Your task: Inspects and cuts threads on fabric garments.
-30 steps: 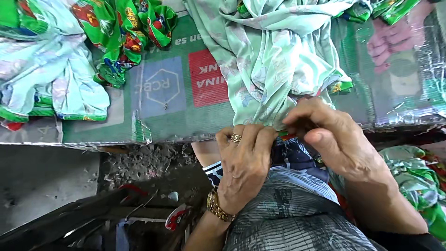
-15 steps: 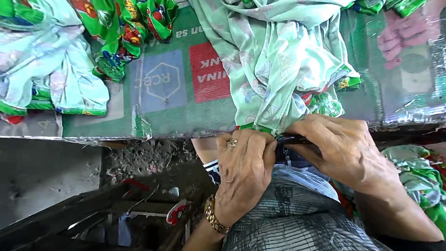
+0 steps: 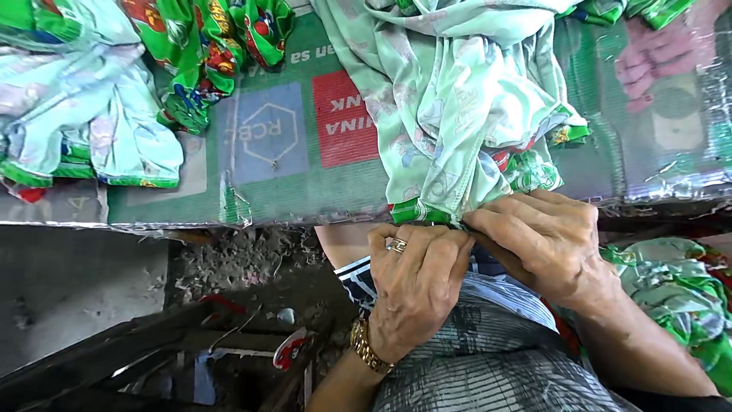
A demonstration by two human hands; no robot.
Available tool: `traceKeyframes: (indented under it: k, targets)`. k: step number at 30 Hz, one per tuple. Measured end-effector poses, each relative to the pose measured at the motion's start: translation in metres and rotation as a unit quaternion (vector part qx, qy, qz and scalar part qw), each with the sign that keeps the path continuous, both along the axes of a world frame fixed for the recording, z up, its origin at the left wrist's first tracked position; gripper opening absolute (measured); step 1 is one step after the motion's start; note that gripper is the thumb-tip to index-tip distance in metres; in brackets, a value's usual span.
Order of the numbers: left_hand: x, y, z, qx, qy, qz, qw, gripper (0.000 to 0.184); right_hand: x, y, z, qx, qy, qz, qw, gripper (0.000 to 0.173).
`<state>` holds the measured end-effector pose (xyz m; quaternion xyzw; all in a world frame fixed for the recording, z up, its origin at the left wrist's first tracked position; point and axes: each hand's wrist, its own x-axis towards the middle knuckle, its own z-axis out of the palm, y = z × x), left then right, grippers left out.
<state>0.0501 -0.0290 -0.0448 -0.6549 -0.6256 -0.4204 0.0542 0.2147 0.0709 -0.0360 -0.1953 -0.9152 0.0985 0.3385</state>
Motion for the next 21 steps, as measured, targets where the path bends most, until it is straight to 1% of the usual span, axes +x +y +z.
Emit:
traceKeyframes:
  k: [9,15,17,18,20,21]
  targets:
    - [0.001,0.001,-0.001,-0.006,-0.039,-0.005,0.999,0.01,0.0,-0.001,-0.006,0.016,0.014,-0.008,1.0,0.01]
    - [0.0,0.0,-0.001,-0.002,-0.046,-0.013,0.999,0.01,0.0,-0.002,-0.009,0.02,0.019,-0.007,1.0,0.011]
    - [-0.002,-0.002,-0.002,0.004,-0.064,-0.018,0.998,0.011,0.003,-0.002,-0.003,-0.017,0.007,0.003,1.0,0.012]
    - [-0.004,-0.002,-0.001,0.007,-0.067,-0.016,0.998,0.014,0.005,-0.001,0.003,-0.056,0.008,0.01,0.998,0.013]
    - [-0.008,0.0,0.003,0.004,-0.063,0.0,0.998,0.018,0.012,0.003,0.014,-0.169,0.051,0.036,0.984,0.018]
    - [-0.01,0.002,0.006,-0.007,-0.052,0.008,0.999,0.022,0.014,0.004,0.018,-0.23,0.084,0.055,0.968,0.02]
